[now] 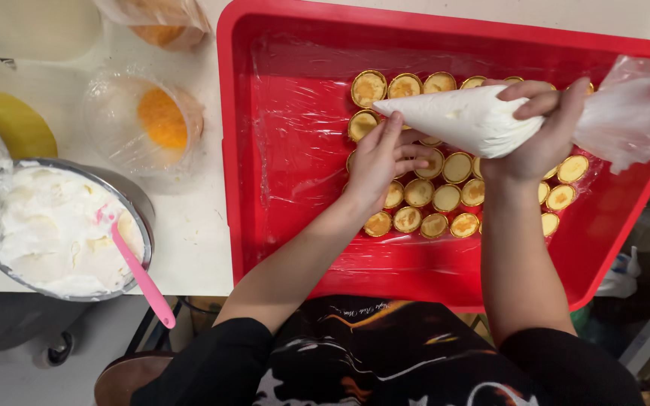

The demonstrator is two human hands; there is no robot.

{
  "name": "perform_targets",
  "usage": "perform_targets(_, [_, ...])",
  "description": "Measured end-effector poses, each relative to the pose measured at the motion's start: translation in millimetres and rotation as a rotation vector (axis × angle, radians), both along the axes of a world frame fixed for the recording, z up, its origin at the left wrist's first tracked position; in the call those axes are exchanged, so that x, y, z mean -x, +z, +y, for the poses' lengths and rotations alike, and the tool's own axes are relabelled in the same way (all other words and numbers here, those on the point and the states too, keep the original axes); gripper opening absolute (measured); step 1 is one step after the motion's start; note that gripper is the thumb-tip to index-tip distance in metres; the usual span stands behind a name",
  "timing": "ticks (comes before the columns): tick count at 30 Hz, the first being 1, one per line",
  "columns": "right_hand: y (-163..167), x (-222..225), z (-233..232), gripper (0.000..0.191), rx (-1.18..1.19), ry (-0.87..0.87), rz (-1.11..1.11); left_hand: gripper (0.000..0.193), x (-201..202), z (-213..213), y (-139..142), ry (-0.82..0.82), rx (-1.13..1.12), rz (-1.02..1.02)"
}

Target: The person fits a plastic piping bag, scoops whipped cream from a metal bowl into the bag using a spatula, and pipes dollops of cream onto rows of small baked tart shells arranged in a red tray, working across the tray one tart at a time.

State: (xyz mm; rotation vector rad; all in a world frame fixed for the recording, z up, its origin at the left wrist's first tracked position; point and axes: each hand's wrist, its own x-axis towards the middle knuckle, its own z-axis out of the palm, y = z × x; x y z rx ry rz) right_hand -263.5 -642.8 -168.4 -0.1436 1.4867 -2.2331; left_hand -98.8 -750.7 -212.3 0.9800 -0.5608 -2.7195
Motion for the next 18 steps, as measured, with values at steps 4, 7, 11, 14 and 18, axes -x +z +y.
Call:
perform_targets(4, [-1.3, 5.0, -5.9, 0.056, -0.011, -0.012, -0.006, 0.051, 8.4, -4.8, -4.8, -0.012, -0.017, 0.01])
perform_targets(7, [-5.6, 4.4, -10.4, 0.056, -0.015, 0.002, 0.022, 0.05, 8.9, -8.0, -10.2, -0.019, -0.034, 0.009])
perform_targets(11, [-14.4, 4.2, -14.7, 0.056, -0.064, -0.027, 0.064, 0.051, 12.2, -13.6, -17.2, -0.023, -0.05, -0.001])
perform_targets(14, [-19.9, 5.3, -17.0, 0.056, -0.071, -0.044, 0.067, 0.051, 13.2, -17.8, -18.4, -0.034, -0.057, -0.021])
perform_targets(18, [-23.3, 6.6, -20.0, 0.055, -0.063, -0.051, 0.064, 0.052, 15.3, -22.4, -18.2, -0.078, -0.058, -0.06])
